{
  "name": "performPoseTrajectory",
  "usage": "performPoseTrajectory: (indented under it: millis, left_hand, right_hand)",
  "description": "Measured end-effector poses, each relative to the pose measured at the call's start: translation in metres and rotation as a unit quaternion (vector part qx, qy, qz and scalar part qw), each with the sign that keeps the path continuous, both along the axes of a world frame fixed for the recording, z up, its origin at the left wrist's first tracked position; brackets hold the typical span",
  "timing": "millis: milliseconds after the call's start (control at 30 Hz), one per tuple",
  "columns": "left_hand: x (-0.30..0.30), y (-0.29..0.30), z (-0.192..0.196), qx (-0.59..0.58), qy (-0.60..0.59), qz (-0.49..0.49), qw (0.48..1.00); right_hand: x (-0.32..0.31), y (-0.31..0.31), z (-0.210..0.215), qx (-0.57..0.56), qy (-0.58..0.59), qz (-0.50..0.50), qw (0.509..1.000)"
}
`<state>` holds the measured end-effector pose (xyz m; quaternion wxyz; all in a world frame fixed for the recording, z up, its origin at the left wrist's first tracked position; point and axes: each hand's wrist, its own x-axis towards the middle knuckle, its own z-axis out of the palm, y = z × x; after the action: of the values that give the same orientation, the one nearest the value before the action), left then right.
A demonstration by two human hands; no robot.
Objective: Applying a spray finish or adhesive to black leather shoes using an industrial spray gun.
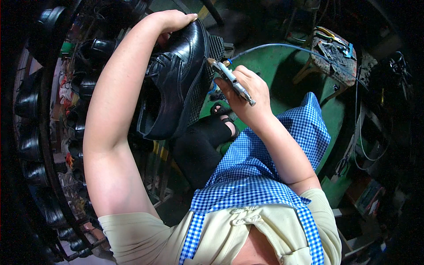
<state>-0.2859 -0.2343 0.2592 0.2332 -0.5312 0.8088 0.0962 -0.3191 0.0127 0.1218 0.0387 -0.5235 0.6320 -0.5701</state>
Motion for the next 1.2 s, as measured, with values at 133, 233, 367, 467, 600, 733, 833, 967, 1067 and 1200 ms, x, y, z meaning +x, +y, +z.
performPoseTrajectory:
  millis: [133, 233, 367, 467, 600, 733, 833, 967, 1067, 1200]
  left_hand:
    - [0.002, 0.006, 0.001, -0.039, -0.003, -0.001, 0.999]
    - [0.005, 0.007, 0.001, -0.040, -0.002, 0.000, 0.999]
    - [0.009, 0.005, -0.004, -0.042, 0.016, 0.007, 0.999]
    - [0.014, -0.003, -0.007, -0.043, 0.021, 0.016, 0.999]
    - [0.013, -0.010, -0.013, -0.024, 0.015, 0.034, 0.999]
    - [0.026, -0.036, -0.019, -0.054, 0.019, 0.036, 0.998]
    - [0.008, -0.020, -0.021, -0.068, 0.041, 0.082, 0.993]
    - [-0.002, 0.018, 0.018, -0.028, -0.043, 0.029, 0.998]
    - [0.001, 0.022, 0.019, -0.029, -0.031, 0.032, 0.999]
    - [0.038, -0.012, 0.013, 0.046, 0.071, -0.102, 0.991]
  right_hand:
    - [0.004, 0.003, -0.001, -0.014, 0.004, 0.009, 1.000]
    - [0.007, 0.008, -0.001, -0.007, 0.002, 0.016, 1.000]
    - [0.012, 0.013, 0.000, 0.003, -0.008, 0.026, 1.000]
    - [0.017, 0.016, 0.004, 0.017, -0.012, 0.048, 0.999]
    - [0.019, 0.026, 0.012, 0.031, 0.003, 0.072, 0.997]
    - [0.022, 0.034, 0.028, 0.045, 0.032, 0.105, 0.993]
    - [0.020, 0.039, 0.029, 0.068, 0.043, 0.107, 0.991]
    - [0.026, 0.045, 0.036, 0.033, 0.049, 0.116, 0.991]
    - [0.030, 0.048, 0.038, 0.030, 0.062, 0.121, 0.990]
    - [0.036, 0.054, 0.043, 0.036, 0.066, 0.131, 0.989]
